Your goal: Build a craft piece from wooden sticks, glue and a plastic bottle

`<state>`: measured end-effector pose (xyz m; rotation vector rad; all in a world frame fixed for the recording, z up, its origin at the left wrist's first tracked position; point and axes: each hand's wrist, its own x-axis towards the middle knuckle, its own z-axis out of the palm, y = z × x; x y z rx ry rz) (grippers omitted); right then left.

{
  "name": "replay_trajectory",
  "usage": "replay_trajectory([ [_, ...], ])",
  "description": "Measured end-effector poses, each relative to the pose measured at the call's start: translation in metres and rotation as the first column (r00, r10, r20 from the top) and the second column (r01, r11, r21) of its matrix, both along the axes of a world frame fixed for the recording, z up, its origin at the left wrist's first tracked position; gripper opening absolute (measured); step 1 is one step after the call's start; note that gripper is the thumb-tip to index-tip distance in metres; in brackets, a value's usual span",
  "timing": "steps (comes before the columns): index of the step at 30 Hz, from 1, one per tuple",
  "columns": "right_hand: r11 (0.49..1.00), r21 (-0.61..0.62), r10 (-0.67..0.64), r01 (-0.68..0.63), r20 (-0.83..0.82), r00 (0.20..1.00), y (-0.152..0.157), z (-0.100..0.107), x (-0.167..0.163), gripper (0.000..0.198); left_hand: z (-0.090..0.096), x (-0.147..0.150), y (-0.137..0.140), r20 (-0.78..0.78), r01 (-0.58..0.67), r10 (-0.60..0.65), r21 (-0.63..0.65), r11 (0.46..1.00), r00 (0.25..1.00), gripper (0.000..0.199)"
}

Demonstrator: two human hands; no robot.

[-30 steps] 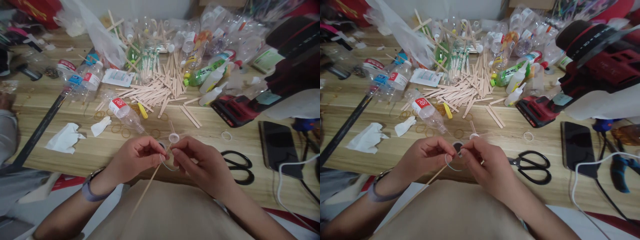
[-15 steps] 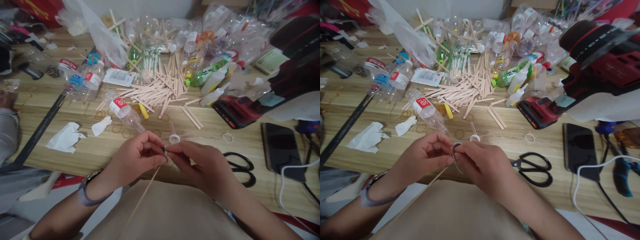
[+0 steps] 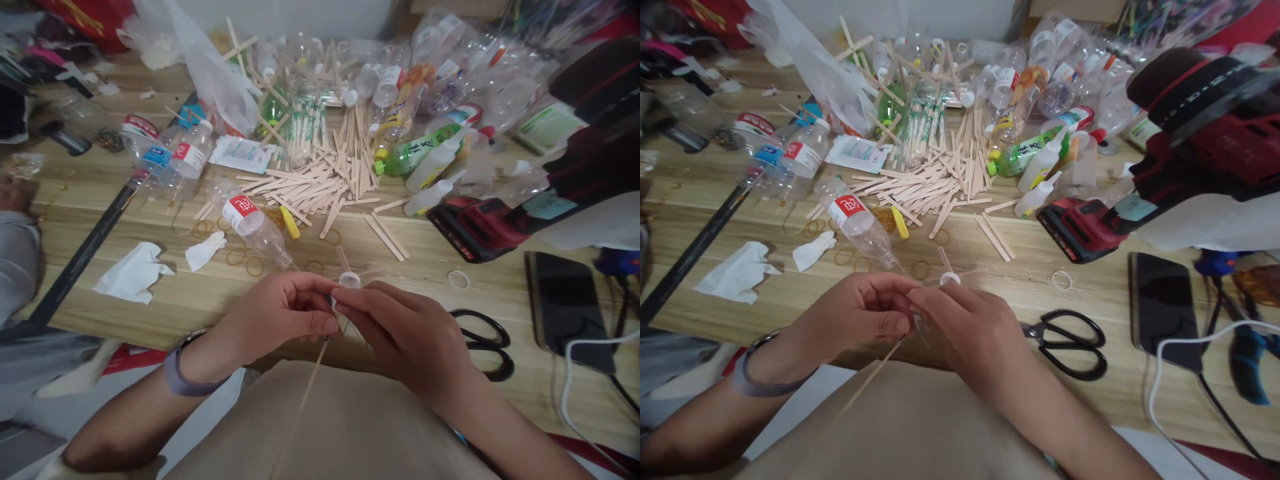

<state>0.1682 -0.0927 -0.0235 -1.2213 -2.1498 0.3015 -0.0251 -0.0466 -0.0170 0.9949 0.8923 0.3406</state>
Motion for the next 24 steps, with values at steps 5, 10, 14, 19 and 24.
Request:
replay_trajectory([
  [5, 0.996, -0.065, -0.067, 0.059, -0.119, 0.991, 0.001, 0.003, -0.006, 0.013, 0.0, 0.0, 0.002, 0.013, 0.052, -0.052, 0.0, 0.999, 0.999, 0.033],
  [10, 0.99, -0.087, -0.119, 0.109, -0.12, 0.986, 0.003, 0.006, -0.01, 0.009, 0.001, 0.002, 0.007, 0.012, 0.142, -0.142, 0.002, 0.99, 0.99, 0.031],
  [14, 0.996, -0.067, -0.074, 0.066, -0.129, 0.989, 0.005, 0.005, -0.01, 0.007, 0.005, 0.005, 0.011, -0.011, 0.189, -0.189, 0.003, 0.982, 0.982, 0.026],
  [19, 0.999, -0.02, 0.035, -0.038, -0.102, 0.994, 0.006, 0.005, -0.007, 0.012, 0.007, 0.007, 0.015, -0.017, 0.239, -0.239, -0.009, 0.971, 0.971, 0.007],
  [24, 0.991, 0.05, 0.128, -0.127, -0.03, 0.991, 0.013, 0.011, -0.006, 0.023, 0.01, 0.008, 0.018, 0.021, 0.26, -0.26, -0.051, 0.964, 0.965, 0.006],
])
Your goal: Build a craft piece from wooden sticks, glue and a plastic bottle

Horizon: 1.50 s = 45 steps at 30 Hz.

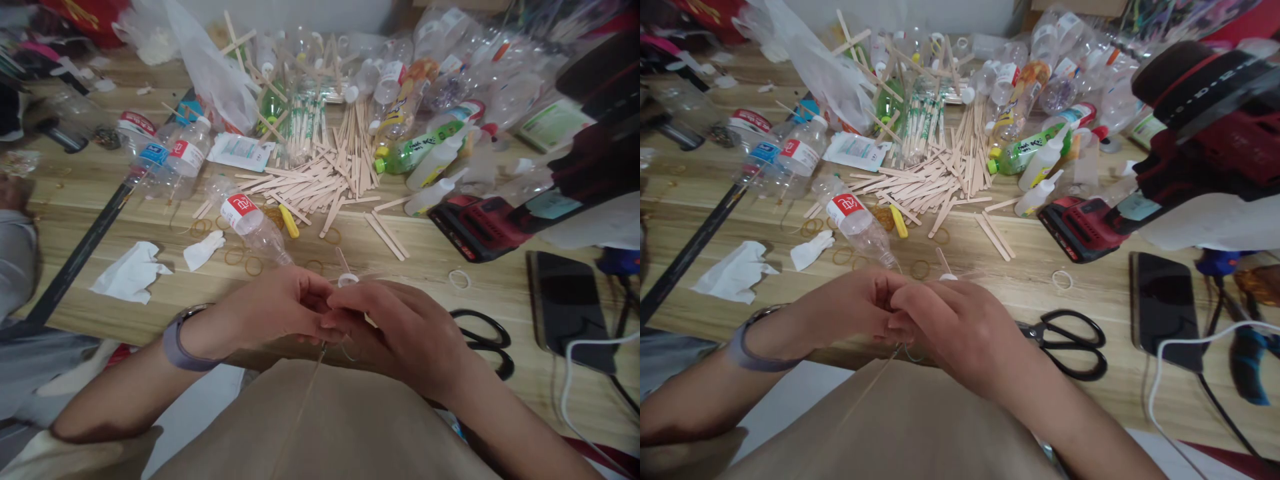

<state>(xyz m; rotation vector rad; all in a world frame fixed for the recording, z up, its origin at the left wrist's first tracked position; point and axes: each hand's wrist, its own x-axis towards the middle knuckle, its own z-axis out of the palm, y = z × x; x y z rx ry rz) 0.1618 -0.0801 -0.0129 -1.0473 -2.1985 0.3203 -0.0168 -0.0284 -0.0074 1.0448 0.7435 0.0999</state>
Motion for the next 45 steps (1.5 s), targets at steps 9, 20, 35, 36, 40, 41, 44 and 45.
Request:
replay_trajectory([
  [9, 0.974, 0.165, 0.158, -0.157, 0.002, 0.987, 0.006, 0.003, 0.002, 0.022, -0.009, -0.001, 0.002, -0.046, -0.084, 0.081, -0.055, 0.995, 0.996, 0.024],
  [20, 0.914, 0.332, 0.205, -0.233, 0.12, 0.972, 0.007, 0.003, 0.006, 0.014, -0.008, -0.001, 0.0, -0.024, -0.104, 0.102, -0.126, 0.987, 0.995, 0.038],
  [35, 0.909, 0.355, 0.183, -0.219, 0.131, 0.974, 0.005, 0.004, 0.004, 0.015, -0.008, -0.002, 0.002, -0.03, -0.012, 0.01, -0.054, 0.998, 0.999, 0.01],
  [36, 0.911, 0.346, 0.19, -0.225, 0.13, 0.973, 0.005, 0.004, 0.004, 0.015, -0.008, -0.002, 0.002, -0.027, -0.003, 0.002, -0.041, 0.999, 1.0, 0.01],
  [40, 0.956, 0.259, 0.13, -0.139, 0.054, 0.99, 0.003, -0.001, 0.008, 0.016, -0.008, -0.003, 0.001, 0.015, -0.012, 0.013, -0.074, 0.997, 1.0, 0.007],
  [41, 0.971, 0.217, 0.094, -0.097, 0.022, 0.995, 0.001, -0.002, 0.01, 0.015, -0.007, -0.002, 0.0, 0.016, -0.028, 0.029, -0.089, 0.996, 0.999, 0.008],
  [44, 0.998, 0.058, -0.007, 0.009, -0.051, 0.999, -0.005, -0.003, 0.012, 0.011, -0.003, -0.002, -0.002, -0.008, -0.093, 0.093, -0.113, 0.989, 0.996, 0.013],
  [45, 1.0, 0.002, -0.03, 0.03, -0.07, 0.997, -0.008, -0.003, 0.012, 0.008, -0.003, -0.002, -0.003, -0.014, -0.115, 0.114, -0.116, 0.987, 0.993, 0.015],
])
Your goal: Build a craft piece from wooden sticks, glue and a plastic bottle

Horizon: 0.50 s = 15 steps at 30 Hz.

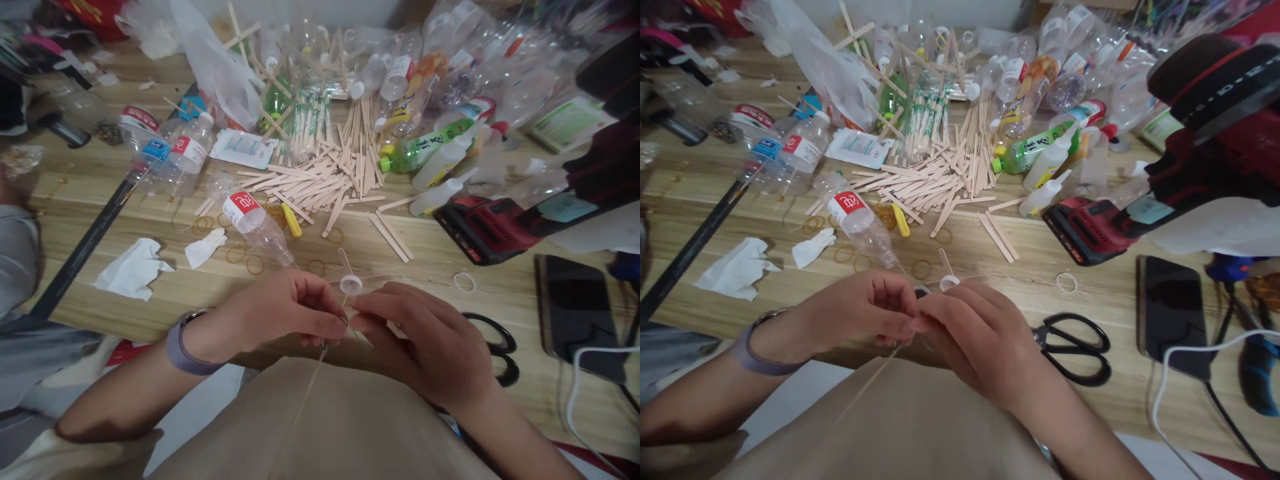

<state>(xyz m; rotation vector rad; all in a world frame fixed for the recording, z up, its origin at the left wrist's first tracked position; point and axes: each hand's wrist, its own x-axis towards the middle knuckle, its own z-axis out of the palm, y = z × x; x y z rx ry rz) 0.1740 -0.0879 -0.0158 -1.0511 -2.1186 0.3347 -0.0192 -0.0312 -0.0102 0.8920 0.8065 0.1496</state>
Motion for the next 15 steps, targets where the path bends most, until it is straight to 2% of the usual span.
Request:
replay_trajectory([
  [4, 0.984, -0.176, -0.046, 0.033, -0.072, 0.996, -0.009, 0.005, -0.004, 0.011, -0.001, -0.002, -0.004, -0.017, -0.067, 0.067, 0.006, 0.998, 0.998, 0.022],
  [7, 0.93, -0.356, -0.139, 0.094, -0.104, 0.985, -0.013, 0.008, -0.009, 0.012, -0.001, -0.003, -0.009, -0.039, -0.103, 0.106, 0.053, 0.993, 0.994, 0.022],
  [9, 0.84, -0.536, -0.197, 0.089, -0.147, 0.969, -0.014, 0.008, -0.011, 0.015, 0.0, -0.004, -0.012, -0.055, -0.129, 0.138, 0.131, 0.983, 0.989, 0.021],
  [11, 0.709, -0.705, -0.241, 0.03, -0.202, 0.949, -0.014, 0.007, -0.013, 0.019, 0.002, -0.004, -0.016, -0.074, -0.146, 0.168, 0.239, 0.96, 0.983, 0.019],
  [13, 0.588, -0.807, -0.288, -0.05, -0.267, 0.92, -0.013, 0.005, -0.014, 0.025, 0.005, -0.004, -0.02, -0.103, -0.143, 0.191, 0.358, 0.923, 0.976, 0.017],
  [15, 0.502, -0.855, -0.333, -0.129, -0.33, 0.883, -0.012, 0.003, -0.014, 0.029, 0.007, -0.004, -0.023, -0.13, -0.128, 0.209, 0.457, 0.88, 0.969, 0.013],
])
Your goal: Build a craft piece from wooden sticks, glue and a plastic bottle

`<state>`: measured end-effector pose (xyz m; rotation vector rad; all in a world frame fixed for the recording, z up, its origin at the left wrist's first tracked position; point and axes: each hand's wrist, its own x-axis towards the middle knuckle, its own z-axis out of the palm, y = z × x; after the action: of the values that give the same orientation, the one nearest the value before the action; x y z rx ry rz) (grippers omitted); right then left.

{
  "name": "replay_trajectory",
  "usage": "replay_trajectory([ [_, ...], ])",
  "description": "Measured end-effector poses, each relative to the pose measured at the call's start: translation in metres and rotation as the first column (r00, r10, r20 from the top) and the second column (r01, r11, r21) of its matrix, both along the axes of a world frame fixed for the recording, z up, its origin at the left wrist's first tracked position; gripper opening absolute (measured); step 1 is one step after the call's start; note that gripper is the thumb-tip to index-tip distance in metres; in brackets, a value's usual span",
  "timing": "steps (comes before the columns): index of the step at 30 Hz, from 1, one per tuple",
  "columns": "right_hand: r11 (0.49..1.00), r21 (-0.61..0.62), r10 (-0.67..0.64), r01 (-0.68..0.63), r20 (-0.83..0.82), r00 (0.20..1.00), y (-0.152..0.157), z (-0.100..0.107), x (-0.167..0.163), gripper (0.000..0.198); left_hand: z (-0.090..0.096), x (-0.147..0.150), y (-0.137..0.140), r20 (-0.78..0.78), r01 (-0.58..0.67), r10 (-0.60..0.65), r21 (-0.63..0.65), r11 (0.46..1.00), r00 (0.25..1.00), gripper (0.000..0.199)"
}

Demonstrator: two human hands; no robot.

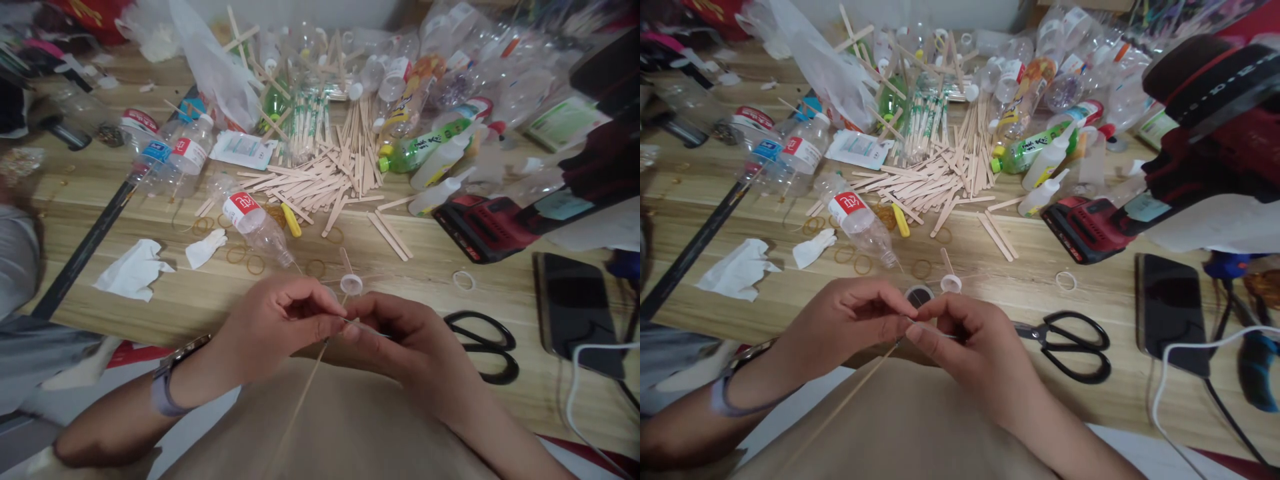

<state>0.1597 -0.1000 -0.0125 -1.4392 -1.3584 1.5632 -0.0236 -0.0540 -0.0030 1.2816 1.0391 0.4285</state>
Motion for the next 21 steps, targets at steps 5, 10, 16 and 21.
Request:
replay_trajectory([
  [5, 0.996, -0.088, -0.029, 0.016, -0.156, 0.987, 0.002, -0.001, 0.0, 0.032, 0.005, 0.001, -0.004, -0.091, 0.005, 0.01, 0.167, 0.986, 0.996, 0.006],
  [10, 0.996, -0.075, -0.054, 0.042, -0.178, 0.983, 0.004, 0.002, -0.005, 0.034, 0.01, 0.004, -0.004, -0.147, 0.031, 0.004, 0.236, 0.971, 0.989, 0.005],
  [16, 0.996, -0.042, -0.086, 0.078, -0.233, 0.969, 0.003, -0.005, -0.007, 0.032, 0.008, 0.003, -0.005, -0.143, 0.029, 0.005, 0.23, 0.973, 0.99, 0.006],
  [21, 0.988, -0.11, -0.149, 0.112, -0.441, 0.885, 0.001, -0.016, -0.008, 0.031, 0.002, 0.002, -0.005, 0.005, -0.019, 0.018, 0.1, 0.995, 1.0, 0.007],
])
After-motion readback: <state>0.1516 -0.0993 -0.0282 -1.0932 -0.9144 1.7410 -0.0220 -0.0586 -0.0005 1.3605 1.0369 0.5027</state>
